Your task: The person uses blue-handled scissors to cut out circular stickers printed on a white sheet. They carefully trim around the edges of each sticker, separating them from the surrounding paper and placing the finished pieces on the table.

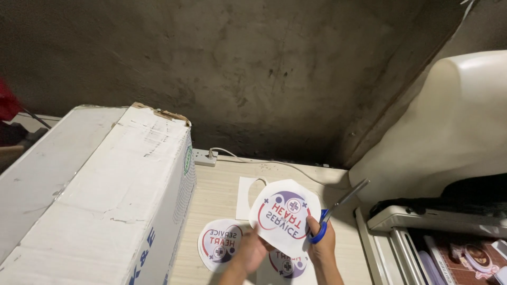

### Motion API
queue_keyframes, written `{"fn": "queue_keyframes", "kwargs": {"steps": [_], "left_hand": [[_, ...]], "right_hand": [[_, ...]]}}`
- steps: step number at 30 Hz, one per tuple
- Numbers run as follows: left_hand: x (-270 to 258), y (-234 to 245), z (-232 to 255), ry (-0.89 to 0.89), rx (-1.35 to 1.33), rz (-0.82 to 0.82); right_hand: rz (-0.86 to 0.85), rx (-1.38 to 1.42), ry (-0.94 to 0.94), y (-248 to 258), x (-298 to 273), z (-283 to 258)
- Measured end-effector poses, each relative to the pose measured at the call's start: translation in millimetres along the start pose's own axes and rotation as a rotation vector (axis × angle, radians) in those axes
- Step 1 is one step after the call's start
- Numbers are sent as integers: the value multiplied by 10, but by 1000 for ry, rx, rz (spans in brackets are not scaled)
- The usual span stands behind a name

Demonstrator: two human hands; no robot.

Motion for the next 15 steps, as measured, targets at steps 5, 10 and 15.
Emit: {"fn": "queue_keyframes", "kwargs": {"steps": [5, 10, 15], "left_hand": [[-119, -288, -362, -66, -112, 179], [-50, -107, -409, -127, 4, 415], [-139, -229, 122, -16, 714, 571]], "right_hand": [[-26, 37, 48, -164, -233, 16], [-88, -5, 46, -17, -274, 61], [-272, -309, -133, 282, -157, 183]]}}
Point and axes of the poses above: each hand's wrist, its own x-axis towards the middle knuckle, its own y-axis out of the back of the hand, z = x × y, the point moved 5 cm from there along x, towards the middle knuckle, and after that the axes turned 7 degrees about -y, right-handed, at the moved point
